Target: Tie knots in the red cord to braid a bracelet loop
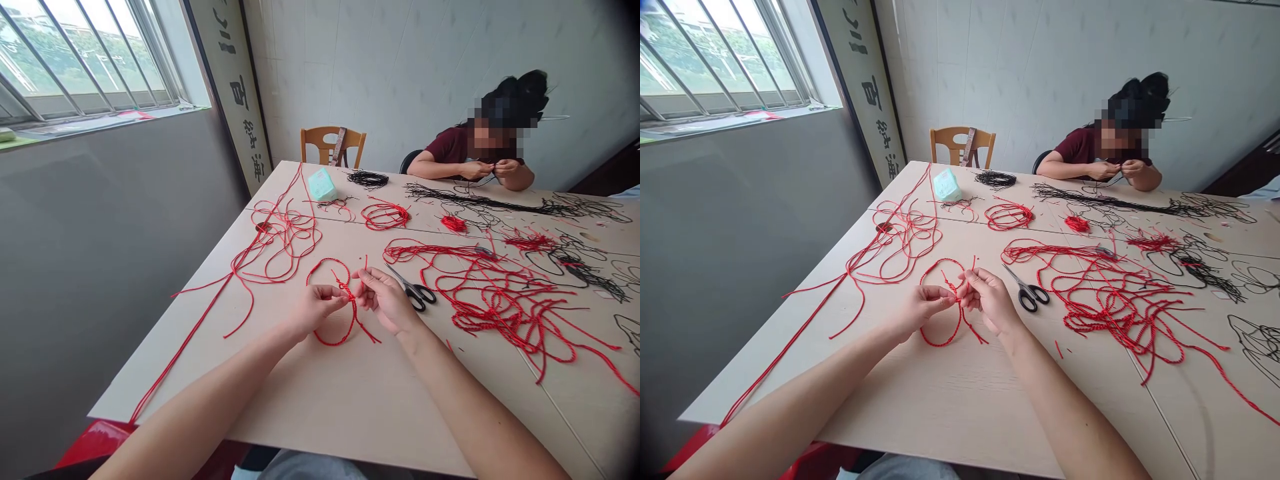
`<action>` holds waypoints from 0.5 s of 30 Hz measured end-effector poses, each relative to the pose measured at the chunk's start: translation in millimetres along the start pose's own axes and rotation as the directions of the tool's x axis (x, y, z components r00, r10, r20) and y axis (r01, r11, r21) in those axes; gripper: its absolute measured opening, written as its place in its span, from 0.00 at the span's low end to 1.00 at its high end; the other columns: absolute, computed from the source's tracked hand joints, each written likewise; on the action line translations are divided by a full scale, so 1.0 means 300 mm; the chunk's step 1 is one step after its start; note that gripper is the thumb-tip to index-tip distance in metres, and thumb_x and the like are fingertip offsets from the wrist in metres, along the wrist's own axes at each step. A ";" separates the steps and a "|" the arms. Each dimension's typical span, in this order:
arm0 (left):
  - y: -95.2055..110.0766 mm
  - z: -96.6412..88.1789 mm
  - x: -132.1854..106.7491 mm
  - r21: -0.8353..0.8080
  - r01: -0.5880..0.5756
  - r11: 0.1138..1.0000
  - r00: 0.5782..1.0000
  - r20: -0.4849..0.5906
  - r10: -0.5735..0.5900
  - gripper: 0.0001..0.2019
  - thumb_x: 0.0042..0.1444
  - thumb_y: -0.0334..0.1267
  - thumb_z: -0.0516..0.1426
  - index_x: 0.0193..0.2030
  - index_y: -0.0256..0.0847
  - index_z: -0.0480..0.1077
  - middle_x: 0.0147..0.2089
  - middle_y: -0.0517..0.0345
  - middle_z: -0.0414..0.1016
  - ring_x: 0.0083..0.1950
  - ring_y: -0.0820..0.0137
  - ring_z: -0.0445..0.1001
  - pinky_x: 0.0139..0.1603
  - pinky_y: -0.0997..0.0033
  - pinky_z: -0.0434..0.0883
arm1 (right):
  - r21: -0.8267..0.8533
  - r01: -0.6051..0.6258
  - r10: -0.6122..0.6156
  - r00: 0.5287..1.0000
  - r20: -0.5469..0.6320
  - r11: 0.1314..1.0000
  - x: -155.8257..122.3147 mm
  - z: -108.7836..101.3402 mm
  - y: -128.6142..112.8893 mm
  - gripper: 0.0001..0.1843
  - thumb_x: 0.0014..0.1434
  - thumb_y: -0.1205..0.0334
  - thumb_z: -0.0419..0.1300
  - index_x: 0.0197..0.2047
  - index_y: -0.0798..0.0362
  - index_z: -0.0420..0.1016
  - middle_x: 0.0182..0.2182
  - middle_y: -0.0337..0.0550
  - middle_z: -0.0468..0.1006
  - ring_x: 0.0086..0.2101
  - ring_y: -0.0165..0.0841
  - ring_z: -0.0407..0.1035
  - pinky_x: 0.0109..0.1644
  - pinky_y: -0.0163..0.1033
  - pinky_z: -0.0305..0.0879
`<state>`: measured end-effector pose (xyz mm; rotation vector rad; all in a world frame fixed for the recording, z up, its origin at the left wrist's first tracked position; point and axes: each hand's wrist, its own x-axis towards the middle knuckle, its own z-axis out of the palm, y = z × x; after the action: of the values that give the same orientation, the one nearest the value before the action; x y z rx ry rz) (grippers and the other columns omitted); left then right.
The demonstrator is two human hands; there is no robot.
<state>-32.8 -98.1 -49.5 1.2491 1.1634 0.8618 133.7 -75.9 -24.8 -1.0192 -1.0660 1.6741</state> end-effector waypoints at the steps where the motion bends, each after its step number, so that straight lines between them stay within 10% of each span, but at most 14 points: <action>1: -0.004 0.002 0.000 0.004 0.001 1.000 1.000 -0.005 -0.001 0.17 0.47 0.50 0.59 0.36 0.37 0.75 0.28 0.58 0.69 0.29 0.74 0.60 0.30 0.74 0.55 | 0.016 -0.002 0.003 1.000 -0.016 1.000 0.003 -0.005 0.000 0.14 0.52 0.53 0.62 0.35 0.55 0.72 0.20 0.37 0.73 0.18 0.24 0.65 0.19 0.28 0.57; 15: 0.054 0.014 -0.027 -0.194 0.134 0.972 0.984 0.142 -0.108 0.20 0.49 0.44 0.58 0.47 0.36 0.73 0.19 0.69 0.44 0.20 0.80 0.42 0.21 0.75 0.42 | 0.017 0.187 -0.177 0.953 -0.246 0.982 0.035 -0.049 -0.007 0.11 0.51 0.56 0.62 0.29 0.54 0.68 0.19 0.35 0.67 0.18 0.23 0.60 0.20 0.29 0.55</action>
<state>-29.1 -104.3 -32.4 1.0409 1.0097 0.7749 145.0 -62.2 -28.9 -1.0365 -0.9306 1.3773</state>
